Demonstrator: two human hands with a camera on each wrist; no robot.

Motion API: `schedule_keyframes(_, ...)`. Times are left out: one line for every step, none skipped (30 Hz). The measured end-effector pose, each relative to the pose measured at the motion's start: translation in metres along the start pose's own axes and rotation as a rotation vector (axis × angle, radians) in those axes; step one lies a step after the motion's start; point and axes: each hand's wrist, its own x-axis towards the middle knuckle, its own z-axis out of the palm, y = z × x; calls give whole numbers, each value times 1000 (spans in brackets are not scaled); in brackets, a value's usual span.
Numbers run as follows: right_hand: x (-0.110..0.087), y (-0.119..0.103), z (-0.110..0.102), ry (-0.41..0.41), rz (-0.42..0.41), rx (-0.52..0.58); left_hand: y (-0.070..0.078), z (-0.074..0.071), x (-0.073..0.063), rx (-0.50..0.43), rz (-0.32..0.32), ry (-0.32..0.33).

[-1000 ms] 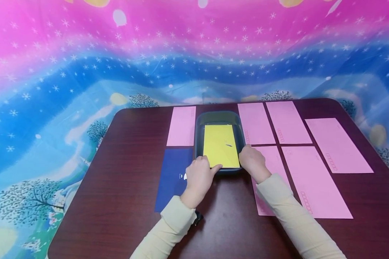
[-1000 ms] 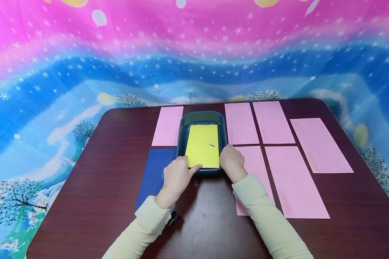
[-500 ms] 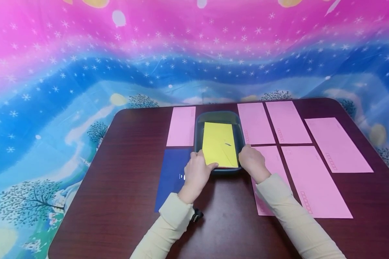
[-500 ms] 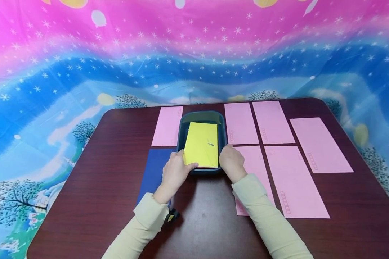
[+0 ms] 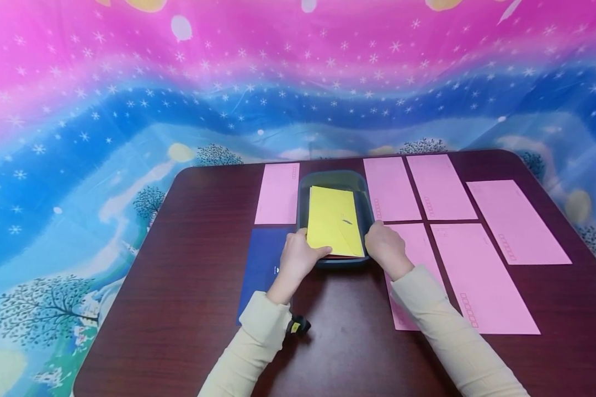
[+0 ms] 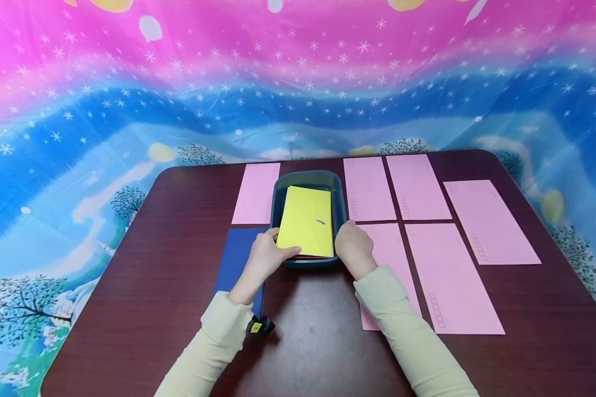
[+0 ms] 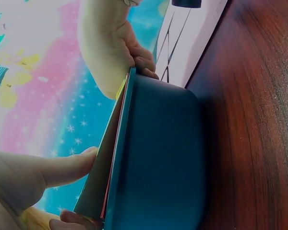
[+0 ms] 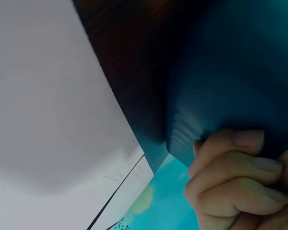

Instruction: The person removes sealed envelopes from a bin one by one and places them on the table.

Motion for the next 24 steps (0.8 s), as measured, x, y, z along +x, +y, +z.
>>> schedule_keyframes(0, 0, 0, -1, 2, -2, 0, 0, 0, -3, 0, 2)
schedule_keyframes(0, 0, -1, -2, 5, -3, 0, 1, 0, -13, 0, 2)
schedule_keyframes(0, 0, -1, -1, 7, -5, 0, 1, 0, -21, 1, 2)
schedule_keyframes(0, -1, -1, -2, 8, -6, 0, 1, 0, -37, 1, 0)
schedule_keyframes(0, -1, -1, -4, 11, -7, 0, 2, 0, -53, 2, -4)
schedule_keyframes(0, -1, -1, -5, 13, -8, 0, 2, 0, -65, 5, -7)
schedule_keyframes(0, -1, -1, -5, 13, -10, 0, 3, 0, -76, 7, -11)
schedule_keyframes(0, -1, -1, -5, 15, -12, 0, 3, 0, -90, 4, -17)
schedule_keyframes(0, -1, -1, -4, 15, -15, 0, 3, 0, -99, 3, -24)
schedule_keyframes(1, -1, 0, -3, 14, -16, 0, 4, 1, -118, -3, -34)
schedule_keyframes(1, 0, 0, -2, 15, -14, -1, 4, 1, -130, -4, -45)
schedule_keyframes(1, 0, 0, 0, 14, -13, -2, 4, 2, -142, -9, -55)
schedule_keyframes(1, 0, 0, 1, 14, -12, -2, 3, 2, -159, -16, -68)
schedule_keyframes(2, 0, 0, 1, 15, -10, -3, 3, 2, -181, -24, -81)
schedule_keyframes(2, 0, 0, -1, 15, -8, -4, 3, 3, -200, -27, -92)
schedule_keyframes(2, 0, 0, -3, 17, -5, -5, 3, 3, -214, -30, -99)
schedule_keyframes(2, 0, 0, -7, 19, -1, -6, 2, 4, -220, -23, -102)
schedule_keyframes(2, 0, 0, -8, 19, -2, -7, 2, 4, -227, -15, -104)
schedule_keyframes(1, 0, 0, -8, 20, -2, -8, 2, 4, -230, -4, -101)
schedule_keyframes(1, 0, 0, -9, 19, -1, -9, 3, 4, -230, 7, -97)
schedule_keyframes(1, 0, 0, -10, 19, -2, -10, 3, 4, -224, 21, -90)
schedule_keyframes(1, 0, 0, -9, 18, -2, -10, 3, 4, -219, 31, -83)
schedule_keyframes(0, 0, 0, -9, 15, -2, -11, 4, 4, -217, 40, -79)
schedule_keyframes(0, 0, -1, -8, 13, -6, -11, 4, 4, -210, 44, -71)
